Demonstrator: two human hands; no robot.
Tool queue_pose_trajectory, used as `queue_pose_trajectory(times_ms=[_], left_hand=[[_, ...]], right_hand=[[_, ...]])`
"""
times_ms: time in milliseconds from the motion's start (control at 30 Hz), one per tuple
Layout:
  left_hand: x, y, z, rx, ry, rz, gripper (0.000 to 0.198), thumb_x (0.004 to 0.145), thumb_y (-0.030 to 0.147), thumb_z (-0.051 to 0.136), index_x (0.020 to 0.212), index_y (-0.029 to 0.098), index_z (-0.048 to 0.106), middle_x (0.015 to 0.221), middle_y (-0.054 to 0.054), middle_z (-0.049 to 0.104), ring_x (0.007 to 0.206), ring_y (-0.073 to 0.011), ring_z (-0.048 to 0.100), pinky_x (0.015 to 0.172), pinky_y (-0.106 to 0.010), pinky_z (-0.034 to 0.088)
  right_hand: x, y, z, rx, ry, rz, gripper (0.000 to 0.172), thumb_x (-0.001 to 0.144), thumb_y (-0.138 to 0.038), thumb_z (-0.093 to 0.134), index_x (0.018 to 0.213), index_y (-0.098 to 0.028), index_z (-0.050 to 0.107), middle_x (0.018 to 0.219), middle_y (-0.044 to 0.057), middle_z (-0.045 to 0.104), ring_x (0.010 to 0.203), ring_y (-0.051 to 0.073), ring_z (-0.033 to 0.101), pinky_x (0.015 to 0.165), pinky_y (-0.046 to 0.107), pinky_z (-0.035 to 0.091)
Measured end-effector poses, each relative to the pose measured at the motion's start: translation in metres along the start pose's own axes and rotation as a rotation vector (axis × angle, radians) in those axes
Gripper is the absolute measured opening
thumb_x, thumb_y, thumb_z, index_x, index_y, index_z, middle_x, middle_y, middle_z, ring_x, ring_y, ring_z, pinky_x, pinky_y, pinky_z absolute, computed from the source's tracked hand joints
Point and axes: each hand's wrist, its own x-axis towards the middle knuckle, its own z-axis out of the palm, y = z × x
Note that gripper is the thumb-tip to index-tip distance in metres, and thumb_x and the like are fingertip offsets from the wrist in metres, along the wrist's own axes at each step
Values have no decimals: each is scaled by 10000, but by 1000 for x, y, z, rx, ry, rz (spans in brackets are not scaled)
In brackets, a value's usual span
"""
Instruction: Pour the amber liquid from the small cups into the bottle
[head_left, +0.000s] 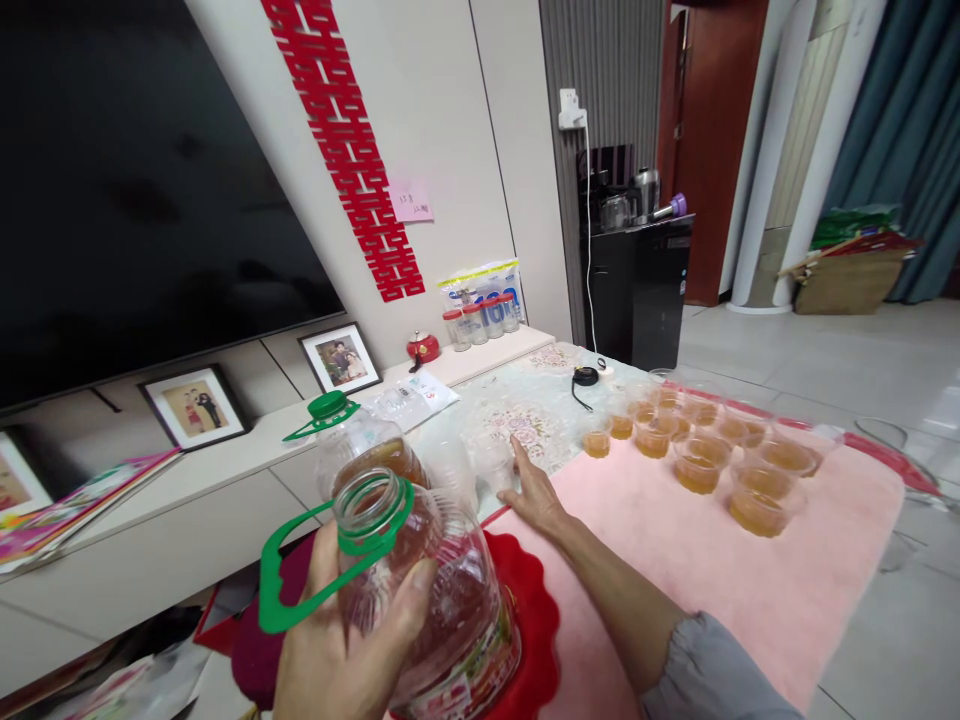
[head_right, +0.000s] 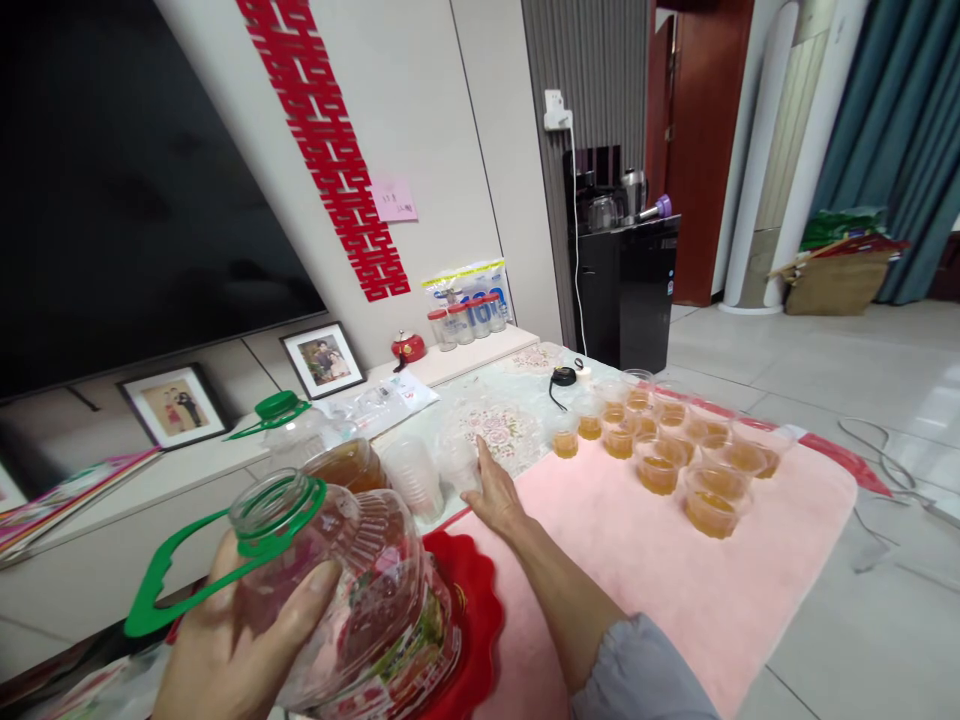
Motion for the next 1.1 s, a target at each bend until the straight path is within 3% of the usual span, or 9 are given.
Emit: queue_pose_trajectory(times_ms=[133, 233, 400, 600, 733, 867, 1000, 1100], left_hand=[[2, -2, -1, -1, -9, 40, 780, 776, 670, 759, 1403, 248, 565, 1245, -69, 768, 1150, -305, 726, 1009, -441, 559], [3, -2, 0, 25, -12, 59, 781, 757, 674, 768, 1391, 259, 579, 1224, -65, 772, 1096, -307, 735, 981, -450, 560], [3, 7, 3, 25, 34, 50, 741, 763, 700, 718, 1337, 247, 597, 1262, -97, 748, 1144, -340, 711, 1046, -520, 516], [11, 11, 3, 36, 34, 37, 749, 686, 731, 705, 1250, 248, 610, 1233, -106, 750, 1194, -367, 698, 1091, -560, 505], [13, 7, 3, 63, -2, 89, 690, 732, 725, 698, 1241, 272, 590, 1239, -90, 740, 1193, -343, 698, 1065, -535, 527], [11, 8, 5, 29, 12, 66, 730, 716, 751, 685, 1239, 251, 589, 1220, -112, 719, 1184, -361, 684, 1085, -561, 514], [8, 14, 5, 27, -15, 54, 730, 687, 746, 700, 1215, 255, 583, 1195, -95, 722, 1161, -357, 684, 1101, -576, 507], [7, 13, 5, 44, 27, 57, 690, 736, 742, 665, 1236, 271, 598, 1219, -89, 724, 1192, -361, 676, 1109, -591, 493]], right_hand=[[1, -2, -2, -49, -22, 19, 767, 1001, -148, 828, 1641, -183, 407, 1559, 156, 400, 1405, 359, 451, 1207, 579, 419], [0, -6, -13, -99, -14, 63, 629, 1022, -173, 820, 1563, -160, 501, 1505, 145, 457, 1358, 340, 499, 1176, 560, 462], [-5, -22, -48, -187, 29, 162, 324, 1073, -202, 776, 1355, -122, 639, 1315, 108, 588, 1226, 277, 596, 1098, 486, 541], [-23, -46, -92, -309, 61, 310, 163, 1092, -225, 762, 1165, -104, 681, 1113, 64, 641, 1040, 215, 657, 980, 397, 598], [-39, -42, -121, -443, 137, 441, 162, 1102, -246, 749, 1059, -106, 680, 1047, 51, 640, 1019, 208, 653, 990, 400, 586], [-47, -20, -138, -535, 270, 598, 198, 1114, -293, 735, 1109, -105, 674, 1068, 62, 635, 1049, 225, 647, 998, 419, 582], [-43, 2, -135, -548, 386, 607, 299, 1095, -309, 768, 1288, -113, 652, 1262, 103, 602, 1184, 267, 609, 1055, 459, 560], [-34, 14, -127, -538, 449, 555, 371, 1091, -316, 775, 1370, -123, 626, 1367, 122, 556, 1266, 293, 567, 1101, 489, 531]])
